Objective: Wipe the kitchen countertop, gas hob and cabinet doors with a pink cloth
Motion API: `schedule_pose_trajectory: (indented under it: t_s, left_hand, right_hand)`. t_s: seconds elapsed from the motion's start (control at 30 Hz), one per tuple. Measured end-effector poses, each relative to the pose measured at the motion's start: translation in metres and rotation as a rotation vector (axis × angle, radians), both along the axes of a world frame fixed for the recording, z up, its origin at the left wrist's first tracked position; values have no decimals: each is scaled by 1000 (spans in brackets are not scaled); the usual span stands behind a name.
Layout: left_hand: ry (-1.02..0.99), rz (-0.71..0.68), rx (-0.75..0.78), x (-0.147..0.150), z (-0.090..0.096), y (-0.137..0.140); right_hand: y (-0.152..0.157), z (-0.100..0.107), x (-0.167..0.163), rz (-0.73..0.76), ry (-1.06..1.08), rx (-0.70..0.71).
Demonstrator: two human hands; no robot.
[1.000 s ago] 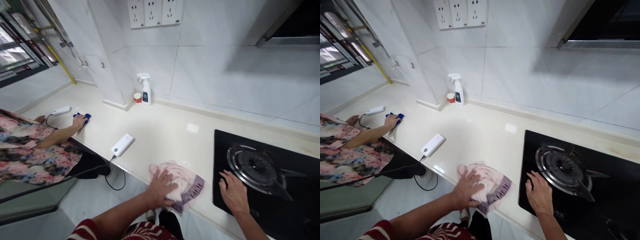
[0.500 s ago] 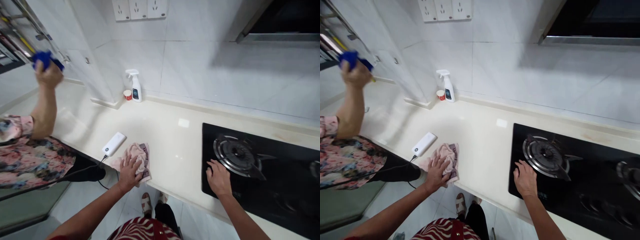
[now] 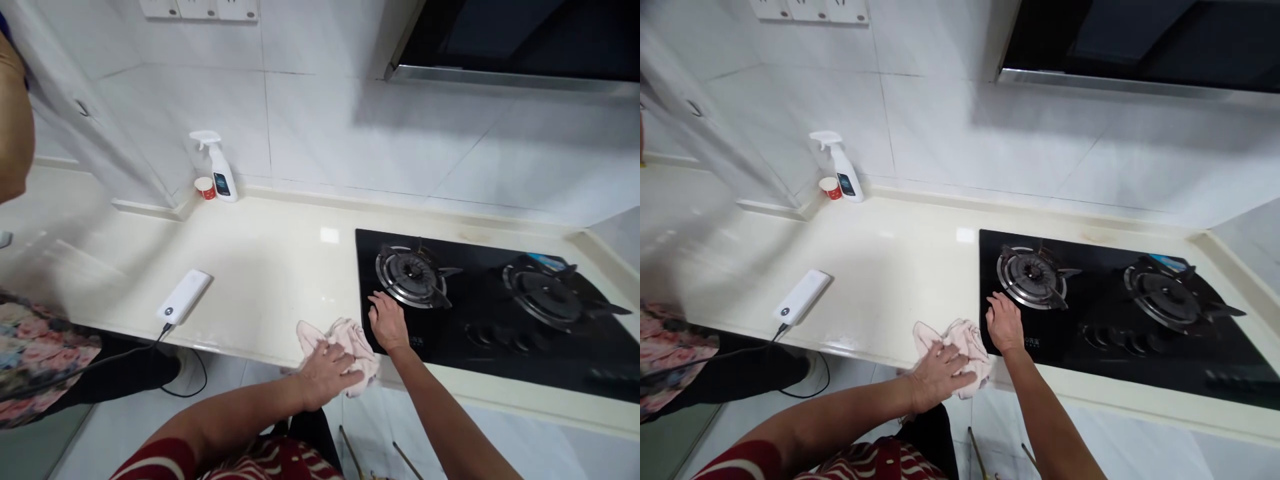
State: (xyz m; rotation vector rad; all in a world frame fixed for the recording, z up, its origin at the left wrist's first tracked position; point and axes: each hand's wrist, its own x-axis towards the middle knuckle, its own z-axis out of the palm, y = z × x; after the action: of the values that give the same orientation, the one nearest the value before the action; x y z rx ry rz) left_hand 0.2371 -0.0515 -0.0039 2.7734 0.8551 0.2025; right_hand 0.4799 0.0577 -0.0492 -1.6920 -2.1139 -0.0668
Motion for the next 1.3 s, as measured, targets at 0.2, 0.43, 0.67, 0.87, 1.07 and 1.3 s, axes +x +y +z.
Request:
schedule_pose_trajectory:
  t_s: [0.2, 0.43, 0.67, 0.87, 1.07, 1.3]
  left_hand:
    - [-13, 58, 44, -65, -15, -13]
    - [32, 250, 85, -196, -5, -12]
    - [-222, 706, -151, -228, 36, 7]
    - [-545, 892, 43, -195, 94, 77]
    - [-78, 631, -74, -124, 49, 74]
    - [-170, 519, -190, -100, 15, 35]
  right_hand:
    - [1, -7, 3, 7, 11, 6]
    - [2, -9, 1, 8, -13, 44]
    - [1, -4, -3, -9, -2, 58]
    - [1, 1, -6, -19, 17, 38]
    - [2, -2, -3, -19, 36, 42]
    - [2, -9, 0, -7, 54, 27]
